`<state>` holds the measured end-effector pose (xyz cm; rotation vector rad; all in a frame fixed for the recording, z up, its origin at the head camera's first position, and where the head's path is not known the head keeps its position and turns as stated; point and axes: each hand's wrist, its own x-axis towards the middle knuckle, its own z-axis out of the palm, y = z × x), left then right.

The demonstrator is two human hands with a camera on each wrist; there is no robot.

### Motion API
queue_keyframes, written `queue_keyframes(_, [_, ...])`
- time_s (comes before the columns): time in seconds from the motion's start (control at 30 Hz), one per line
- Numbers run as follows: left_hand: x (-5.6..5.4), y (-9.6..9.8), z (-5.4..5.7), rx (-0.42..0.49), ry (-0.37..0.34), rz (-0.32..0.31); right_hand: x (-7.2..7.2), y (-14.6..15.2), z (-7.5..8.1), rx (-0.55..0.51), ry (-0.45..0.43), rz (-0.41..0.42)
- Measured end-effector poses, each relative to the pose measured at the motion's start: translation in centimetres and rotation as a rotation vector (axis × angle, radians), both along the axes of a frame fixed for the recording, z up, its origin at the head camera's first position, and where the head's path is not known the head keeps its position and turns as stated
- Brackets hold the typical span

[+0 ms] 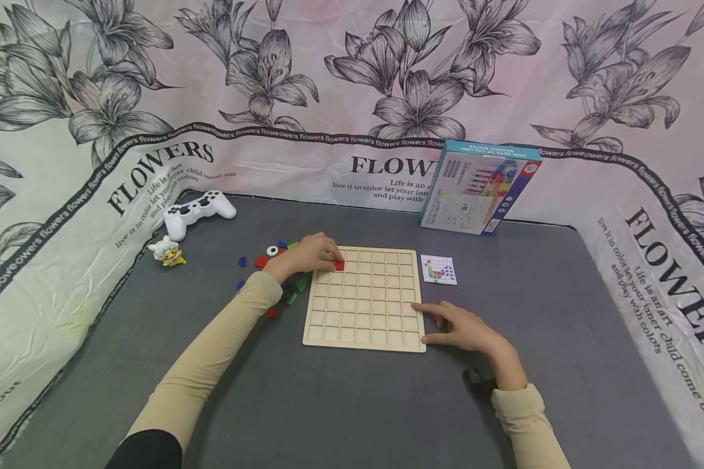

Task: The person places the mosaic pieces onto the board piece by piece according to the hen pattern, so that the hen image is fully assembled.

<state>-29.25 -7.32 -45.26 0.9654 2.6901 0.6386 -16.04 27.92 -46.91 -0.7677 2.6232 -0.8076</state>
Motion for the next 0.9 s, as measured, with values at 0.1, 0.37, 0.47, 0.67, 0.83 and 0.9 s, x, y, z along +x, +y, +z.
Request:
queue_keyframes(0.1, [0.02,0.03,0.00,-0.004,0.009,0.005,0.03,0.04,-0.02,-0.009,0.014,0.001])
queue_keyframes(0.37, [0.19,0.03,0.17,-0.008,0.027,0.012,0.04,-0.03,0.02,-0.007,0.041,0.012])
queue_keyframes(0.47, [0.16,0.03,0.06,-0.014,0.035,0.014,0.05,-0.13,0.03,-0.003,0.039,0.014])
queue_keyframes(0.67, [0.10,0.14,-0.09,-0.017,0.074,0.014,0.07,-0.35,0.03,0.025,0.045,0.011])
queue_keyframes(0.83, [0.04,0.25,-0.28,-0.028,0.093,0.028,0.06,-0.46,-0.03,0.044,0.066,0.014])
queue_keyframes(0.9, [0.05,0.33,-0.32,-0.040,0.094,0.040,0.08,-0.45,0.00,0.047,0.070,0.012])
